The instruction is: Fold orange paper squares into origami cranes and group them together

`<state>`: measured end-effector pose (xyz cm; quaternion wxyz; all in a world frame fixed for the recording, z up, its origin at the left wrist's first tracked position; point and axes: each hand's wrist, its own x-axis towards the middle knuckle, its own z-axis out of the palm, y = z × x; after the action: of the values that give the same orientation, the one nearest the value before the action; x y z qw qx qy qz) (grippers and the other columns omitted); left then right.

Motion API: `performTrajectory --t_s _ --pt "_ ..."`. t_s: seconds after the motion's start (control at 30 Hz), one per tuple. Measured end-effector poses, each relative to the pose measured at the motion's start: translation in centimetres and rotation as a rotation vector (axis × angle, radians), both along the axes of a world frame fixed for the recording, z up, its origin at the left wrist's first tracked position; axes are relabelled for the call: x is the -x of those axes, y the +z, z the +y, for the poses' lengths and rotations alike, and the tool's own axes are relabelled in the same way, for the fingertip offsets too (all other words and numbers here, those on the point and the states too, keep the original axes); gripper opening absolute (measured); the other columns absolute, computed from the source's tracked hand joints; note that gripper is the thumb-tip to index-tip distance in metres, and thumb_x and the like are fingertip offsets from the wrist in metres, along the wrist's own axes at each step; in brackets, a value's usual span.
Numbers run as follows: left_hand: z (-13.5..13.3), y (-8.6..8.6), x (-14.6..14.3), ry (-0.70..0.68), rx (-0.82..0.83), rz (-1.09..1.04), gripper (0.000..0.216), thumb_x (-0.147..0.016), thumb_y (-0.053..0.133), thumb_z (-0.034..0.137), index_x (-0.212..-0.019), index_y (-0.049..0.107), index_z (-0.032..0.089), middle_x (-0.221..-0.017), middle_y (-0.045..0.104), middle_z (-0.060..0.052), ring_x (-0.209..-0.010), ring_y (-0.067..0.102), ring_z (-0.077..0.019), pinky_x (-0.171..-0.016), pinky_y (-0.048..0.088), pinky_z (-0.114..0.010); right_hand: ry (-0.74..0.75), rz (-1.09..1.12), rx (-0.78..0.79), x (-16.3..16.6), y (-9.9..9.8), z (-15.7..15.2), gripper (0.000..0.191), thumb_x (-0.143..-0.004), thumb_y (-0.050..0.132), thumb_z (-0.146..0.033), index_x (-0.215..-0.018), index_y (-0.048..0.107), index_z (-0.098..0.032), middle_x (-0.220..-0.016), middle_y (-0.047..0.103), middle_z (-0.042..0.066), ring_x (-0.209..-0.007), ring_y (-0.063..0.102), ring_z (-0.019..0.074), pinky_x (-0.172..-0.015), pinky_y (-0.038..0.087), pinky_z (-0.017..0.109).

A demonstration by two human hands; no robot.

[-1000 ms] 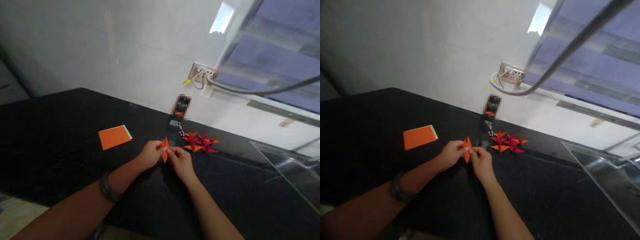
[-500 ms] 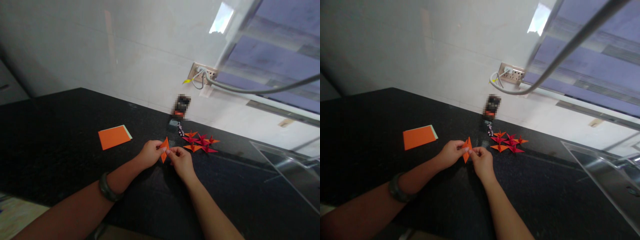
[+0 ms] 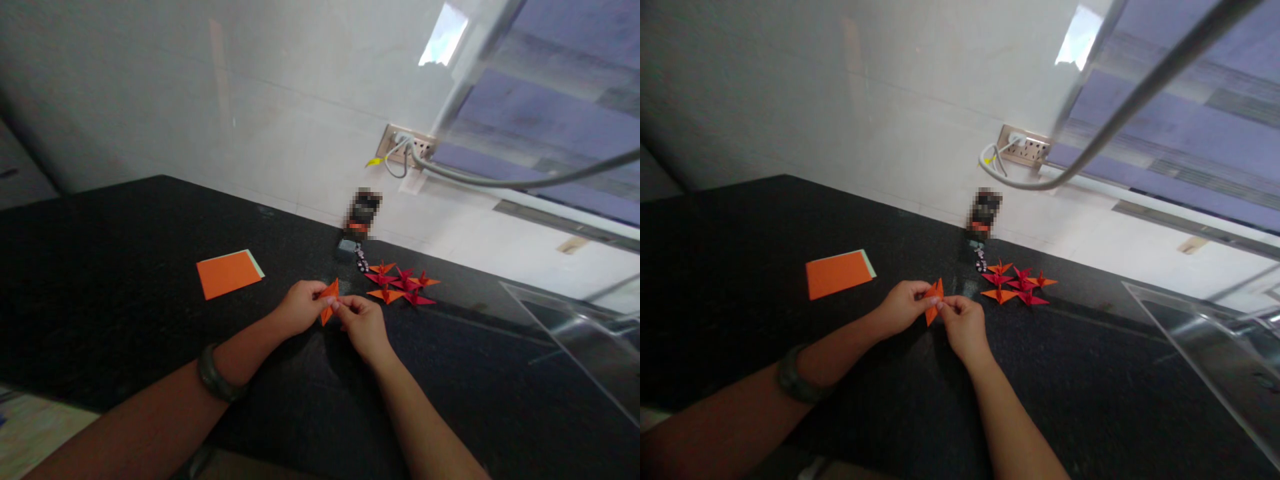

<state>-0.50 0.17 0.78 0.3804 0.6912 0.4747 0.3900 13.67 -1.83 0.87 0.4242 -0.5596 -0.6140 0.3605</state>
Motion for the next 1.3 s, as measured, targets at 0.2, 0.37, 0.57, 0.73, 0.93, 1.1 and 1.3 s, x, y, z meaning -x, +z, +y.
performTrajectory --t_s 0.2,0.37,0.57,0.73,0.93,1.1,1.3 --pt "0.0 -0.1 -0.1 0.089 0.044 -0.028 0.017 -0.065 0.056 0.03 -0.064 0.06 0.013 -0.058 0.057 0.0 -0.055 0.049 -0.0125 -0.05 0.035 -0.023 0.033 0.038 0.042 0.0 0.0 0.1 0.026 -0.068 0.058 -0.037 -0.068 0.063 -0.012 -0.051 0.049 -0.002 -0.043 0.039 0.0075 -0.04 0.033 0.02" --pt "0.0 -0.2 -0.3 0.087 0.082 -0.132 0.014 -0.062 0.059 0.028 -0.064 0.057 0.014 -0.056 0.055 0.002 -0.051 0.048 -0.0108 -0.048 0.036 -0.022 0.043 0.095 0.077 0.0 0.2 -0.1 0.025 -0.066 0.06 -0.037 -0.061 0.057 -0.013 -0.048 0.045 -0.004 -0.042 0.037 0.0068 -0.039 0.032 0.019" --pt "-0.3 0.0 -0.5 0.003 0.135 -0.263 0.017 -0.063 0.06 0.03 -0.065 0.056 0.013 -0.058 0.056 0.002 -0.053 0.05 -0.0106 -0.051 0.038 -0.022 0.094 0.092 0.092 -0.2 0.4 -0.2 0.024 -0.069 0.057 -0.035 -0.058 0.05 -0.015 -0.046 0.042 -0.005 -0.039 0.035 0.006 -0.037 0.029 0.018" --pt "-0.5 0.1 -0.4 -0.066 0.197 -0.364 0.021 -0.063 0.062 0.032 -0.071 0.06 0.013 -0.063 0.06 0.001 -0.058 0.054 -0.0127 -0.056 0.042 -0.025 0.117 0.051 0.033 0.0 0.3 -0.2 0.027 -0.071 0.055 -0.037 -0.056 0.049 -0.015 -0.047 0.043 -0.004 -0.041 0.037 0.0065 -0.038 0.031 0.018" --pt "-0.3 0.3 -0.4 0.001 0.175 -0.352 0.02 -0.063 0.061 0.031 -0.07 0.061 0.012 -0.061 0.06 0.001 -0.057 0.054 -0.0127 -0.055 0.041 -0.024 0.071 0.01 0.014 0.2 0.3 -0.1 0.028 -0.072 0.054 -0.037 -0.057 0.052 -0.015 -0.048 0.044 -0.003 -0.041 0.038 0.007 -0.039 0.029 0.019" --pt "-0.3 0.3 -0.4 -0.007 0.168 -0.315 0.02 -0.064 0.061 0.029 -0.073 0.061 0.011 -0.066 0.061 -0.001 -0.061 0.055 -0.0138 -0.057 0.042 -0.025 0.105 -0.022 -0.038 0.2 0.0 0.0 0.023 -0.075 0.05 -0.035 -0.064 0.053 -0.015 -0.053 0.044 -0.004 -0.045 0.039 0.0079 -0.042 0.034 0.019" --pt "-0.3 0.1 -0.3 -0.015 0.139 -0.264 0.018 -0.064 0.06 0.029 -0.071 0.06 0.012 -0.064 0.06 0.0 -0.061 0.054 -0.0137 -0.056 0.042 -0.025 0.136 -0.09 -0.083 0.1 -0.6 -0.1 0.021 -0.078 0.047 -0.033 -0.067 0.054 -0.016 -0.054 0.046 -0.003 -0.047 0.041 0.0087 -0.044 0.036 0.019"
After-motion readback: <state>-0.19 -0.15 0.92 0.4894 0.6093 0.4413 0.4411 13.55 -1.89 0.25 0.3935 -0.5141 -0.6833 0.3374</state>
